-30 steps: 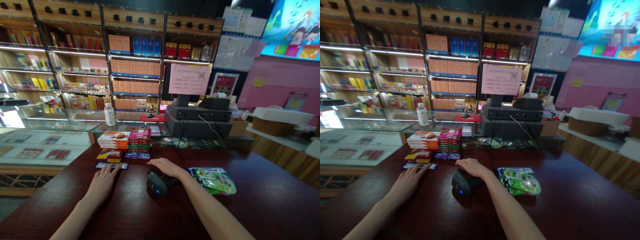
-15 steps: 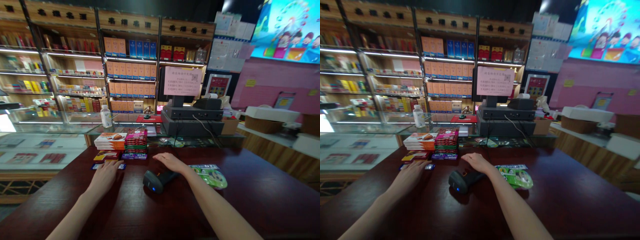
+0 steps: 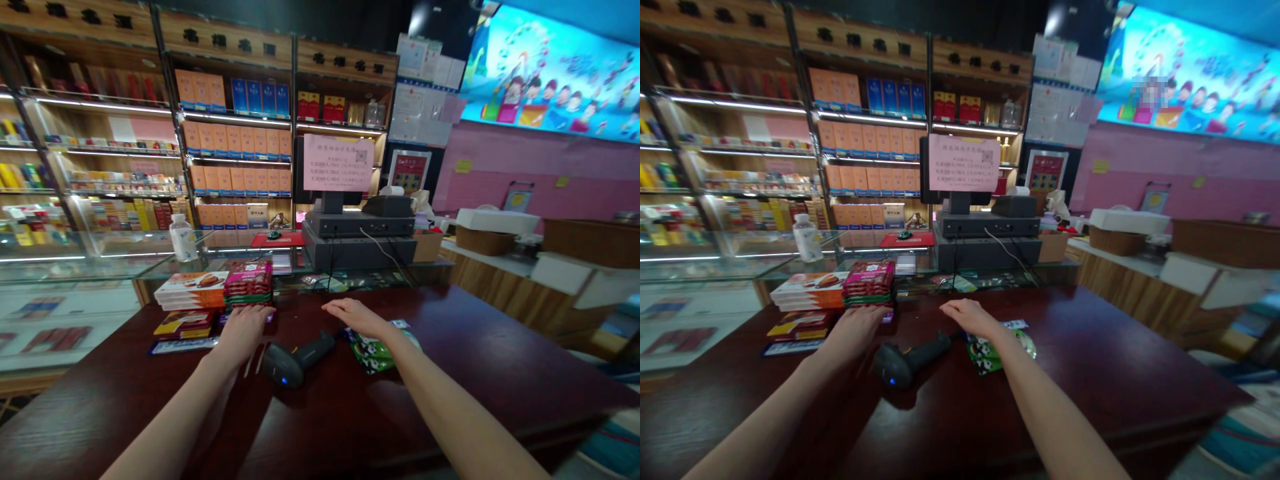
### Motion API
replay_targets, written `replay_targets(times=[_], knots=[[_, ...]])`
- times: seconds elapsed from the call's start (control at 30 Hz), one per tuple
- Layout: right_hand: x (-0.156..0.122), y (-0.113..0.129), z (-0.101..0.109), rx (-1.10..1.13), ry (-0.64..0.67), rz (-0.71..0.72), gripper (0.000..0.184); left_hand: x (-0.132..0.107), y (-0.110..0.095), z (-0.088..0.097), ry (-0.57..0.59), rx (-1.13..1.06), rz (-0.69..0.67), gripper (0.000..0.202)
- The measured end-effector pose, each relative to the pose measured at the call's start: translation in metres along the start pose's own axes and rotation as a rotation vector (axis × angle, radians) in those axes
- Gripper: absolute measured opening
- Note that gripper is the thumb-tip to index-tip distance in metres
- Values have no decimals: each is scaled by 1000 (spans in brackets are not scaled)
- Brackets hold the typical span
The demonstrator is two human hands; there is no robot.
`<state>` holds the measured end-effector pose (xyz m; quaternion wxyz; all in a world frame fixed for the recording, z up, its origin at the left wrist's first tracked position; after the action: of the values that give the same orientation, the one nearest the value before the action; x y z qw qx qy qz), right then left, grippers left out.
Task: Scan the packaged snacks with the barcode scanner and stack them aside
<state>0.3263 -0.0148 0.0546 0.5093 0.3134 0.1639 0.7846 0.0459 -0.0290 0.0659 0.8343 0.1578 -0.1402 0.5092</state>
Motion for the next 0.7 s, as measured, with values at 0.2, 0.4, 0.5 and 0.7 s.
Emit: replay_targets(times=[0.2,0.4,0.5,0.7], knots=[[-15,-26,24,-33,-31,-62,42,31,-39,-1,9,-30,-86,41],[-30,-52,42,-64,-53,-126,39,58,-83,-5,37,-62,-187,33],[-35,-68,49,-89,-51,-153,39,70,-103,-8,51,-74,-238,30],[-45,-99,63,-138,-79,-232,32,88,-138,-19,104,-103,-326,28]])
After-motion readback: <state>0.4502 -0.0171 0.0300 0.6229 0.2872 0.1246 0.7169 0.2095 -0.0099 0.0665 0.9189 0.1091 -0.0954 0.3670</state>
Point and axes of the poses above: each hand's wrist, its own x-axis towards the middle knuckle, its own z-axis out of the back of the hand, y = z × x, the point moved 3 cm from there along x, towards the middle knuckle, and after that the axes turned 9 degrees about -y, right-handed, at the moved point
